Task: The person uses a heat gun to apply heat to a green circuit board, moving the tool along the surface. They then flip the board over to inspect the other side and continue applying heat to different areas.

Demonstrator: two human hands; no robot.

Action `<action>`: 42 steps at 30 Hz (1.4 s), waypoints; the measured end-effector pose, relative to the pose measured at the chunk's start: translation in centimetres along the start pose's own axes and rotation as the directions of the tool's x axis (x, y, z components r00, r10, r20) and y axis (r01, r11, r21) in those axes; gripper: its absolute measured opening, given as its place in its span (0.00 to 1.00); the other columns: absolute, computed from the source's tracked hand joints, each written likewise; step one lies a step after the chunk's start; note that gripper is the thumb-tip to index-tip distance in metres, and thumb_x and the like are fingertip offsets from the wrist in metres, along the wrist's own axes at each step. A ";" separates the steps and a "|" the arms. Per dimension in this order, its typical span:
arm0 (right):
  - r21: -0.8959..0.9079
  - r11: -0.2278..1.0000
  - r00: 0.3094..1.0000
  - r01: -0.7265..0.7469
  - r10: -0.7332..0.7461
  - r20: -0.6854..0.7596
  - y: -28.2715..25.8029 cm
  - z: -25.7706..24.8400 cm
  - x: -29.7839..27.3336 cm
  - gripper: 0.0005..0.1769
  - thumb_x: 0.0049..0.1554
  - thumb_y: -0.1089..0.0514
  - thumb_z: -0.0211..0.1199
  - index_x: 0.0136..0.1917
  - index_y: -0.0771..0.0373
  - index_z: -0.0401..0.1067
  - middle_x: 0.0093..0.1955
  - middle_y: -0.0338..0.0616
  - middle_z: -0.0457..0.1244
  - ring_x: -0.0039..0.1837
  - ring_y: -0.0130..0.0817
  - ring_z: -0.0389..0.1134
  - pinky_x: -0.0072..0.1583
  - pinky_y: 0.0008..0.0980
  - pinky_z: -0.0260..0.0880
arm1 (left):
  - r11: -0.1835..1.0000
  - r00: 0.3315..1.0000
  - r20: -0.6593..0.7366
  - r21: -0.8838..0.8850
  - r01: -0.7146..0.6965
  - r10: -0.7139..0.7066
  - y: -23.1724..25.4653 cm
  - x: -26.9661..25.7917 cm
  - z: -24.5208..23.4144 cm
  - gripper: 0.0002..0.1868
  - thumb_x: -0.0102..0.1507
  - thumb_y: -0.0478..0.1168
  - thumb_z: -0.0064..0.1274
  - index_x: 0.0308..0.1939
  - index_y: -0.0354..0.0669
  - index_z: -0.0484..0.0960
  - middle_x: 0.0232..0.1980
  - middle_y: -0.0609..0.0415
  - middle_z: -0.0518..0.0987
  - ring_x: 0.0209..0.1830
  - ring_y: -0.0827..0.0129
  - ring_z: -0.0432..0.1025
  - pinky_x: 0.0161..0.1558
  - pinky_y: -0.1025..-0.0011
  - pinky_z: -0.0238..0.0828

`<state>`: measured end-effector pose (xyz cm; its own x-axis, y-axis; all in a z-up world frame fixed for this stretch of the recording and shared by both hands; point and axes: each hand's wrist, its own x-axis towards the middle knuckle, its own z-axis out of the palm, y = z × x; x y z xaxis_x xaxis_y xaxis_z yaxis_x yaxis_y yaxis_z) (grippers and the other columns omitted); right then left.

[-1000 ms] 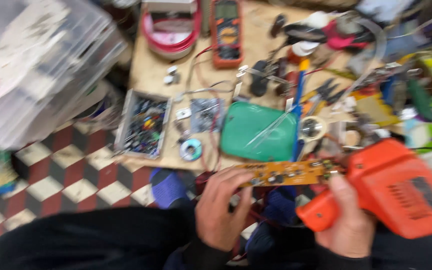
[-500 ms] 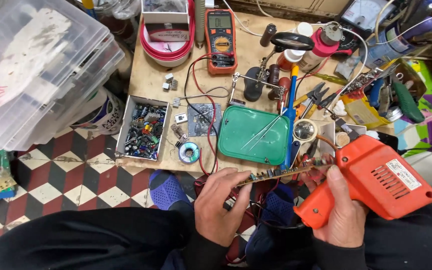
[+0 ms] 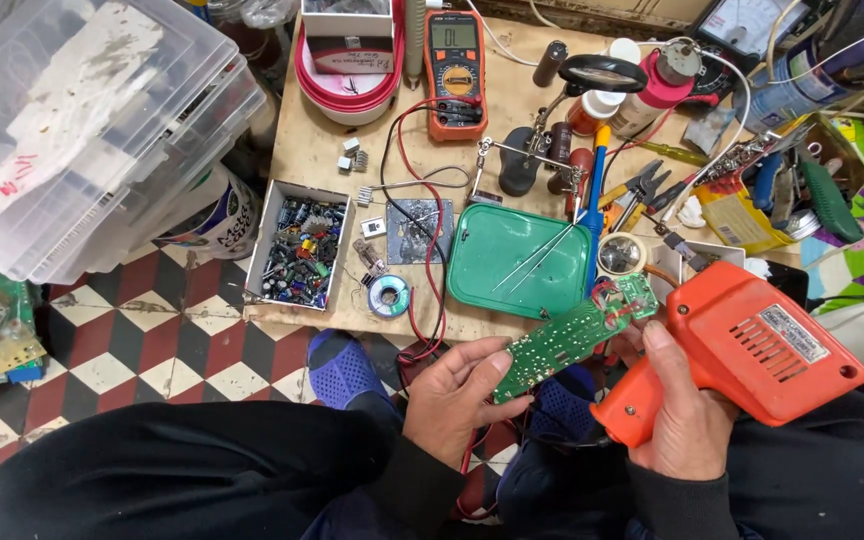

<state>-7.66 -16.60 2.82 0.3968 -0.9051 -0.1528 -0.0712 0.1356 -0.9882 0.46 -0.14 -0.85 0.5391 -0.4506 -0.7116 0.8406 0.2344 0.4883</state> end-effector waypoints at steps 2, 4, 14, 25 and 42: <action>0.011 1.000 1.000 0.017 -0.016 -0.025 0.4 -0.1 0.0 0.23 0.64 0.56 0.68 0.71 0.57 0.74 0.54 0.41 0.69 0.51 0.32 0.73 0.56 0.38 0.82 | 0.999 0.999 0.013 -0.035 0.037 -0.037 -0.3 0.0 -0.1 0.21 0.67 0.35 0.62 0.62 0.27 0.86 0.57 0.36 0.88 0.53 0.53 0.83 0.50 0.54 0.91; -0.081 0.996 0.999 0.024 -0.027 -0.032 1.0 -0.8 0.3 0.32 0.62 0.52 0.70 0.78 0.50 0.72 0.60 0.31 0.66 0.53 0.29 0.66 0.52 0.40 0.71 | 0.998 0.996 0.057 -0.013 0.066 -0.065 -0.9 0.3 -0.4 0.24 0.65 0.35 0.63 0.64 0.29 0.85 0.64 0.39 0.83 0.56 0.51 0.83 0.53 0.55 0.92; 0.031 0.999 0.999 -0.037 0.038 -0.027 0.4 -0.2 -0.3 0.16 0.63 0.55 0.71 0.62 0.54 0.73 0.52 0.38 0.69 0.49 0.35 0.73 0.51 0.39 0.81 | 0.992 0.984 0.127 0.015 0.124 -0.125 -1.8 0.4 -0.7 0.34 0.62 0.35 0.65 0.73 0.30 0.79 0.66 0.33 0.86 0.65 0.47 0.83 0.59 0.59 0.89; -0.152 0.988 0.987 0.015 -0.039 -0.158 -2.1 -0.7 -1.6 0.15 0.71 0.55 0.64 0.68 0.62 0.72 0.57 0.47 0.72 0.39 0.36 0.72 0.39 0.36 0.76 | 0.990 0.998 -0.056 -0.136 0.035 -0.043 -2.6 2.4 -2.9 0.30 0.63 0.32 0.63 0.71 0.30 0.81 0.59 0.34 0.85 0.53 0.49 0.84 0.51 0.55 0.89; -0.237 0.913 0.903 -0.331 0.234 -0.359 -0.1 -10.2 12.9 0.14 0.65 0.55 0.72 0.53 0.69 0.77 0.34 0.55 0.66 0.31 0.44 0.67 0.36 0.45 0.74 | 0.991 0.931 -0.339 -0.046 0.125 -0.133 -2.7 2.6 2.7 0.30 0.68 0.28 0.57 0.76 0.33 0.77 0.68 0.30 0.84 0.61 0.48 0.79 0.61 0.53 0.79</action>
<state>-11.89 -32.37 1.01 0.0129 -0.9306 -0.3658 -0.4131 0.3282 -0.8495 -0.59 -4.31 -2.68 0.4084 -0.1592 -0.8988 0.9028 0.2154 0.3721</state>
